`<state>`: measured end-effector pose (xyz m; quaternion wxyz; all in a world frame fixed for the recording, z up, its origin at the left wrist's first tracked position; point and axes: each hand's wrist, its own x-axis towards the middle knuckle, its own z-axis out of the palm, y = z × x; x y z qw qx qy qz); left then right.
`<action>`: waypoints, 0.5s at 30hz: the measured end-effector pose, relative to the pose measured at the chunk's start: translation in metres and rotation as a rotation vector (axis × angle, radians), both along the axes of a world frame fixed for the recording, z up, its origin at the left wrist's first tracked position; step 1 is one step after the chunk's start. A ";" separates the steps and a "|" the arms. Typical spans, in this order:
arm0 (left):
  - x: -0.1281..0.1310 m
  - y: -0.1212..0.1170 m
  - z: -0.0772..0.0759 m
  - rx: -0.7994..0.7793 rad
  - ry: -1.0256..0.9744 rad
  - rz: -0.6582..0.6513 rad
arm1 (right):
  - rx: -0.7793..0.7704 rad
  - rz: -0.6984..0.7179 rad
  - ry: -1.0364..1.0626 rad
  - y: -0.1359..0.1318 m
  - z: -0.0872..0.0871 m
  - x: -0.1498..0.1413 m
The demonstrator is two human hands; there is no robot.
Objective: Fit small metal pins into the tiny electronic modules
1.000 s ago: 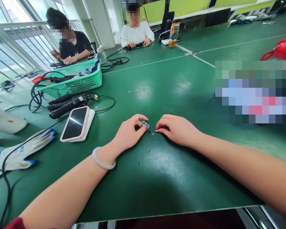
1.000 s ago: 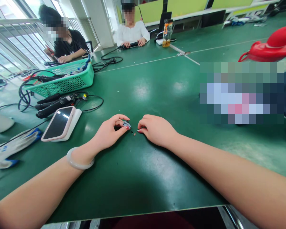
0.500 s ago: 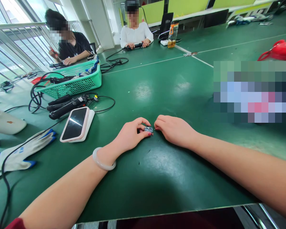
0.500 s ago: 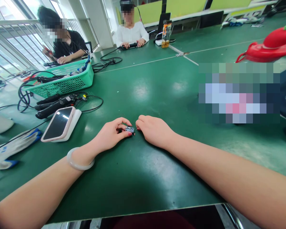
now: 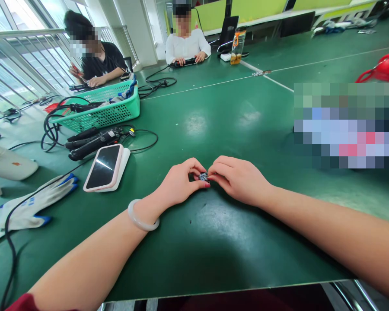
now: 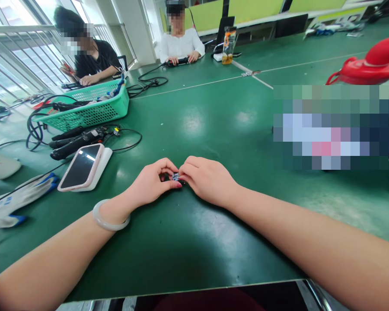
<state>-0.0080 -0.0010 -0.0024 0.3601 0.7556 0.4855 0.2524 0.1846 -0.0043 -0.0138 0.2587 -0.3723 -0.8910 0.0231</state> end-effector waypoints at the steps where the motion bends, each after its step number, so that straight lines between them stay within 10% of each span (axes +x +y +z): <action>1: 0.000 0.001 0.000 0.009 0.008 0.012 | -0.022 -0.009 -0.001 0.001 0.000 0.001; 15: -0.004 0.004 -0.005 0.040 0.061 0.075 | -0.204 0.005 -0.162 0.010 -0.005 0.001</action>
